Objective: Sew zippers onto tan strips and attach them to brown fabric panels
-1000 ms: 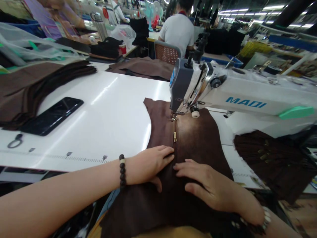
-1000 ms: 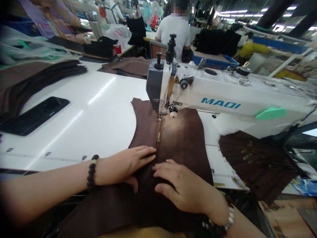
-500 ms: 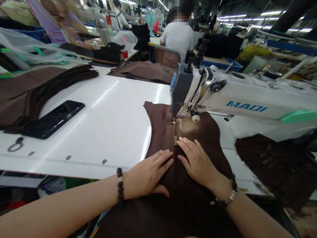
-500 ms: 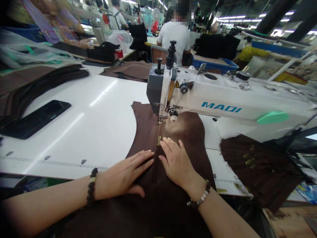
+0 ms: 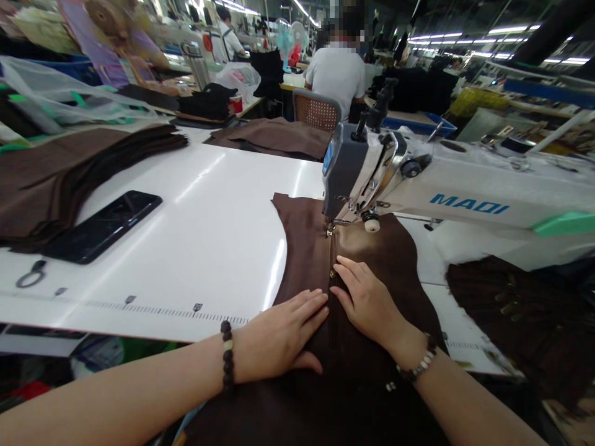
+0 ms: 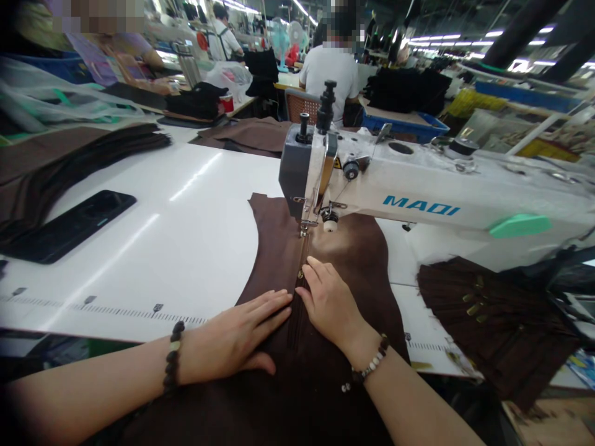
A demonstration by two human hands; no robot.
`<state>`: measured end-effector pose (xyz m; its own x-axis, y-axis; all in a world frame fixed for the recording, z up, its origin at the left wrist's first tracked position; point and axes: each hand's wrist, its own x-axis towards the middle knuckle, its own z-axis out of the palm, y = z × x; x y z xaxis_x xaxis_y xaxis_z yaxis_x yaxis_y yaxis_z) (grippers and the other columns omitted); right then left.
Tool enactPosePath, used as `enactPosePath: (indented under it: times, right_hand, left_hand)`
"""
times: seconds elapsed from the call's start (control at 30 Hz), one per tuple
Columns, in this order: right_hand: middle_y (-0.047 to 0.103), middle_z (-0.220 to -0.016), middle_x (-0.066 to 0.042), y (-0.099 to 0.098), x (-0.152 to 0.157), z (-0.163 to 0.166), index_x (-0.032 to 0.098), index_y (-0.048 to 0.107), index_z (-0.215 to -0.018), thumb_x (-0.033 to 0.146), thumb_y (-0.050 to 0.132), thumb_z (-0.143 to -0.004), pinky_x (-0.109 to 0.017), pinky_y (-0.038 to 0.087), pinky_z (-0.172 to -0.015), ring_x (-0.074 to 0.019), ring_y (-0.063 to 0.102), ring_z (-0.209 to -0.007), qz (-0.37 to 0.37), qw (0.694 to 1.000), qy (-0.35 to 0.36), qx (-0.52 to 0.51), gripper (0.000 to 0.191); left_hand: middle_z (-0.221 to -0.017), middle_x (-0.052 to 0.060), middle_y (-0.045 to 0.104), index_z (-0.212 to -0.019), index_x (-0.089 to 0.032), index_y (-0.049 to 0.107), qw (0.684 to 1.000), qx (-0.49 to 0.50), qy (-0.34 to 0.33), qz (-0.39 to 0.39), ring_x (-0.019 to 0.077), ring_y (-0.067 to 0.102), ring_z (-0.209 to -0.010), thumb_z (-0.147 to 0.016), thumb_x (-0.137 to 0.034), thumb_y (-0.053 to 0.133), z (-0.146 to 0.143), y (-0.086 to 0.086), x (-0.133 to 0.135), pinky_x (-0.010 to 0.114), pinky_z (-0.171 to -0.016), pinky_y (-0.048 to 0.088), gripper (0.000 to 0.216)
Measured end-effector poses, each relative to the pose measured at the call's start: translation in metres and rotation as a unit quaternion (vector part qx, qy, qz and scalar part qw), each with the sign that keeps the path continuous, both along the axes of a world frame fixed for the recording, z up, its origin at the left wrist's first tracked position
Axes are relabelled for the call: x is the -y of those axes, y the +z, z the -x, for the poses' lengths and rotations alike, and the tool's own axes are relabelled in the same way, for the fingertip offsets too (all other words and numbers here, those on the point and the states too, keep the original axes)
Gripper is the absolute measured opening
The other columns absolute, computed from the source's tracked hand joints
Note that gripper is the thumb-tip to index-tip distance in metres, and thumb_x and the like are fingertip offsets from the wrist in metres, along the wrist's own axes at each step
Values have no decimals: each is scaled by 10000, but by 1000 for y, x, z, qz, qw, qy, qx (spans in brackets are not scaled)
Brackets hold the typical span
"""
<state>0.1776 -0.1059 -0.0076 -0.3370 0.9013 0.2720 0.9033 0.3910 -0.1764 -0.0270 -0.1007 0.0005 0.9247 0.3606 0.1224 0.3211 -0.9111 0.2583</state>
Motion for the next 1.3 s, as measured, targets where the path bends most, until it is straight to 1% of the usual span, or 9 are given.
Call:
enactPosePath:
  times: [0.07, 0.2, 0.33, 0.43, 0.63, 0.77, 1.0, 1.3]
  right_hand:
    - [505, -1216, -130, -1, 1, -3, 69, 527, -1146, 224, 418, -860, -390, 408, -966, -222, 451, -1100, 1, 1000, 18, -1, 343]
    - [498, -1241, -125, -1, 2, -12, 75, 475, -1215, 201, 408, -864, -395, 406, -981, -206, 442, -1148, -11, 999, 44, 3, 379]
    - [498, -1246, -121, -1, 2, -22, 97, 508, -1188, 204, 383, -877, -418, 406, -984, -205, 452, -1157, -16, 997, 70, 23, 352]
    - [489, -1256, -124, -2, 2, -25, 94, 503, -1196, 211, 366, -883, -428, 394, -994, -208, 444, -1172, -10, 996, 80, 40, 360]
    - [516, -1198, -158, -6, 8, -17, 59, 481, -1205, 208, 359, -878, -473, 388, -977, -242, 437, -1174, -8, 997, 41, 57, 380]
    - [526, -1178, -155, -9, 10, -12, 60, 480, -1200, 189, 359, -870, -487, 381, -973, -253, 421, -1187, -7, 998, 24, 62, 374]
    - [534, -1158, -158, -9, 8, -10, 56, 476, -1199, 194, 362, -869, -474, 385, -967, -258, 432, -1168, -16, 997, 16, 73, 375]
    - [534, -1154, -157, -10, 6, -8, 66, 467, -1208, 204, 356, -872, -477, 390, -960, -258, 431, -1167, -17, 997, 8, 72, 380]
  left_hand:
    - [-1290, 243, 417, -1218, 2, 459, 1000, -9, -2, -3, 335, 376, -1218, -790, -533, 509, -2, 1, 1, 428, -1002, 366, 687]
    - [-1287, 241, 422, -1206, -10, 476, 1000, -24, 0, -20, 337, 375, -1219, -793, -523, 511, -9, 0, 5, 430, -1002, 364, 659]
    - [-1278, 229, 439, -1180, -26, 503, 999, -15, 13, -46, 330, 381, -1218, -798, -530, 497, -17, -5, 11, 424, -1001, 367, 632]
    - [-1281, 218, 441, -1170, -45, 513, 998, 7, 22, -61, 319, 373, -1227, -813, -533, 471, -20, -9, 13, 415, -1011, 355, 607]
    - [-1294, 217, 426, -1184, -62, 502, 999, 1, 20, -50, 317, 367, -1232, -829, -526, 458, -20, -10, 14, 422, -1006, 357, 587]
    - [-1296, 222, 421, -1196, -56, 489, 999, 0, 22, -49, 328, 362, -1232, -829, -519, 463, -18, -9, 13, 420, -997, 370, 591]
    - [-1280, 213, 445, -1184, -64, 501, 999, -10, 31, -32, 323, 400, -1207, -811, -523, 491, -19, -5, 9, 429, -982, 390, 591]
    - [-1281, 217, 441, -1170, -64, 512, 999, -2, 27, -35, 325, 384, -1218, -806, -519, 505, -20, -6, 7, 428, -994, 374, 583]
